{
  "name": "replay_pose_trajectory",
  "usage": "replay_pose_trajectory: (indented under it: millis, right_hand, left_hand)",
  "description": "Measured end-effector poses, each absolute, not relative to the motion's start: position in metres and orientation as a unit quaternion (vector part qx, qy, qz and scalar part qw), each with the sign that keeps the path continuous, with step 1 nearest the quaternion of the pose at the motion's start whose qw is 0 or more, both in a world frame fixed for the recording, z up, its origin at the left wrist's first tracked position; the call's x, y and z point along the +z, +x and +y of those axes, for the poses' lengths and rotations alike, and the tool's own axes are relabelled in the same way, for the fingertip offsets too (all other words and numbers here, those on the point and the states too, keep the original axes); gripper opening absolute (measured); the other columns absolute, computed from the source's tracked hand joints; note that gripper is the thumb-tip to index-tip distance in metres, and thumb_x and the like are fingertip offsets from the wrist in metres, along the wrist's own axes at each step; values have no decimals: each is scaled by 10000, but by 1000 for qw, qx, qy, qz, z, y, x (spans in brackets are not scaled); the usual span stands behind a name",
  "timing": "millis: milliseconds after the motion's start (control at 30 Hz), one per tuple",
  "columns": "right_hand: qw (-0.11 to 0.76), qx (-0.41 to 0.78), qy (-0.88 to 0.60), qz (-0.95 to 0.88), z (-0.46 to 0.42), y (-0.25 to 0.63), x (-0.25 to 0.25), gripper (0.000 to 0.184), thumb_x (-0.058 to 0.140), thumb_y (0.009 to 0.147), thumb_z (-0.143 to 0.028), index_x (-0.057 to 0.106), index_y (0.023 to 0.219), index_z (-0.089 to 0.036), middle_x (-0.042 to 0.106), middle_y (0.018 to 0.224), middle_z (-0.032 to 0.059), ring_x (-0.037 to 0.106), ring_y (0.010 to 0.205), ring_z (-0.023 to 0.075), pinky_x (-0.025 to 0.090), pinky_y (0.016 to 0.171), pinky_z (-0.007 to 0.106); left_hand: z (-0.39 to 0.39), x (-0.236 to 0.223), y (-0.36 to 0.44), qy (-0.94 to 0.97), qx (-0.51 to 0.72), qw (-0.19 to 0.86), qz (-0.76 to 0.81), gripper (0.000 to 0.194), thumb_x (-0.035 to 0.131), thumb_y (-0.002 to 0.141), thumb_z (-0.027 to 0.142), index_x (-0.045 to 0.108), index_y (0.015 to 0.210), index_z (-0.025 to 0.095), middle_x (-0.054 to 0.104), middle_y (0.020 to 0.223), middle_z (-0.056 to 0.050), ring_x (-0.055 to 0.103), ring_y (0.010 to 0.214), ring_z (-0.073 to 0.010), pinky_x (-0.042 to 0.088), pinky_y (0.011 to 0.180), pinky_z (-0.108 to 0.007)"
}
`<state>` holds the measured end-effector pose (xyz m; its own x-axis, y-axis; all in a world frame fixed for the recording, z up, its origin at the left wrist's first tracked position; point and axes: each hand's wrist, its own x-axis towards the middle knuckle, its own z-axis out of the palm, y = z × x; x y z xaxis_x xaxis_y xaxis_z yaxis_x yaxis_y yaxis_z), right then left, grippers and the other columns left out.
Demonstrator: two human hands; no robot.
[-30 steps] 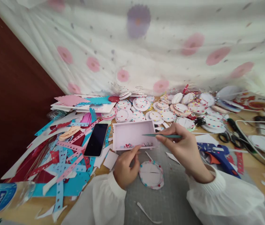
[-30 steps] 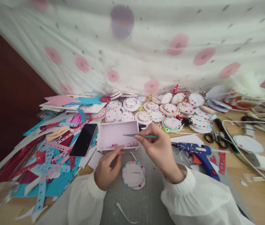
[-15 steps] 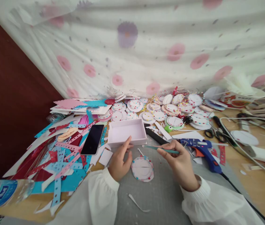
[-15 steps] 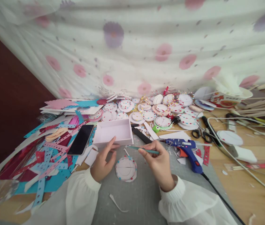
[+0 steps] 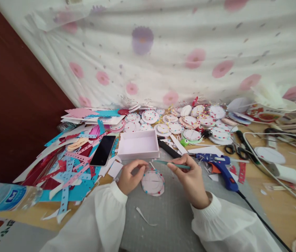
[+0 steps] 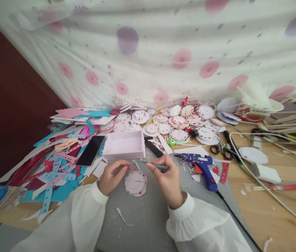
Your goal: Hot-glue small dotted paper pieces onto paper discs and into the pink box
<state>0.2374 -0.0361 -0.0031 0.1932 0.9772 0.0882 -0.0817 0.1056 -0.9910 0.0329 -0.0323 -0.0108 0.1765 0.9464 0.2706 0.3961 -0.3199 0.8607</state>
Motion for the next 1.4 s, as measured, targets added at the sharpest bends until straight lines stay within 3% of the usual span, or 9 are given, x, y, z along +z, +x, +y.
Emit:
replay_pose_trajectory:
  millis: [200,800,1100,1400]
  right_hand:
    - [587,445,-507,-449,-35,236,-7,339,787,639,-384,506,658,-197,697,723,33,635,639,159,494,560,259]
    - [549,501,-524,-416,-36,219,-19,332,802,634,-363,518,677,-197,694,756,33,643,638,161,510,553,254]
    - [596,457,-539,-382,-33,234,-12,327,801,627,-364,523,683,-200,690,769,23,632,659,145,481,555,234]
    - [570,428,-538,-451,-37,236,-9,295,783,665,-348,529,700,-200,678,761,28,630,675,152,490,603,260]
  left_hand:
    - [-18,4,40,692,455,356,434,142,564,836,196,682,883,133,675,877,-89,639,867,-183,526,794,-303]
    - [-7,-15,33,600,472,494,416,136,679,763,260,663,732,128,652,728,-48,600,687,-139,504,638,-241]
    - [-8,-7,35,600,441,493,451,176,677,775,308,702,730,139,700,750,-68,639,705,-163,531,621,-248]
    - [-8,-3,36,610,413,504,451,251,645,807,362,709,756,125,712,768,-79,657,720,-165,542,661,-254]
